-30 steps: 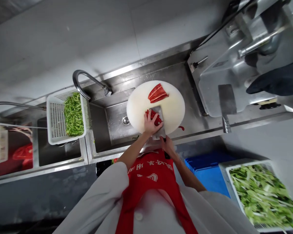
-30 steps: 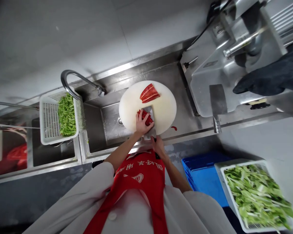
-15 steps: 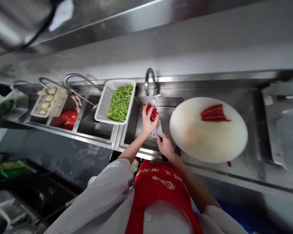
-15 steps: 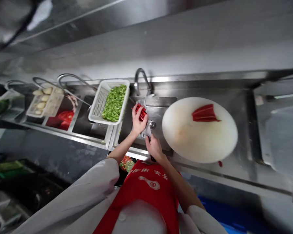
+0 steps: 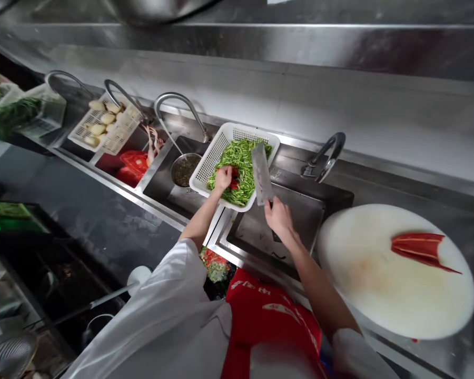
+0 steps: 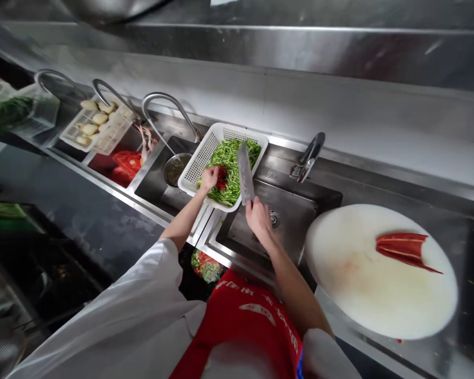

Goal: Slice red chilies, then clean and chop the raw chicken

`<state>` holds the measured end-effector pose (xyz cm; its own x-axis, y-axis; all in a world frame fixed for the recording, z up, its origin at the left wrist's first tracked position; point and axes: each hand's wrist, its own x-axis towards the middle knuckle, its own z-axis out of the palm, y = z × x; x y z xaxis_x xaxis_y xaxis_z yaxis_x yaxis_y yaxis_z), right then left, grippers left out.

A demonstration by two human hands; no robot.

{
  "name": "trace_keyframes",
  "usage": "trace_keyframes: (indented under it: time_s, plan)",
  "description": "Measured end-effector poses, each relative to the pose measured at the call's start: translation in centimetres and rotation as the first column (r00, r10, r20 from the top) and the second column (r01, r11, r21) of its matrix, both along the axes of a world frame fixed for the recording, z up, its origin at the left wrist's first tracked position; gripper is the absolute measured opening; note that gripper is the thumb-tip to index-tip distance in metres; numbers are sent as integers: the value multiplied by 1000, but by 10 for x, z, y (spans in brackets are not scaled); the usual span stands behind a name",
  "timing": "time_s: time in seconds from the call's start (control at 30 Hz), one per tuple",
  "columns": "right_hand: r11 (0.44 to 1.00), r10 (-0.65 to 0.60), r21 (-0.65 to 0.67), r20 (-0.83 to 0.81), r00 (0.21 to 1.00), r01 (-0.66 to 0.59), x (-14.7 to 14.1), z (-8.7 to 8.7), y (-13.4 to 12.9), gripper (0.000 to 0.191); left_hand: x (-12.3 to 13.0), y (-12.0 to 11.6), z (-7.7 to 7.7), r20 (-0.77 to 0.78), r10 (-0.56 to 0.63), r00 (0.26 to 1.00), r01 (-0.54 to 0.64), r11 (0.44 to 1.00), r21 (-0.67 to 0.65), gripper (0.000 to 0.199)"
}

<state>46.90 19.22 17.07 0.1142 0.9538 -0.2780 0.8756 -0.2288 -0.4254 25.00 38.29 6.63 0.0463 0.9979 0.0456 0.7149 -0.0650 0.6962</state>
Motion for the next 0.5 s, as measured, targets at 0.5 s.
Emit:
trace_keyframes:
  time_s: [0.5]
  plan:
    - [634,-735,-128,207,645,763,140,-26,-378,29,105,-120,4,-5,-432,902,421,878,227,24]
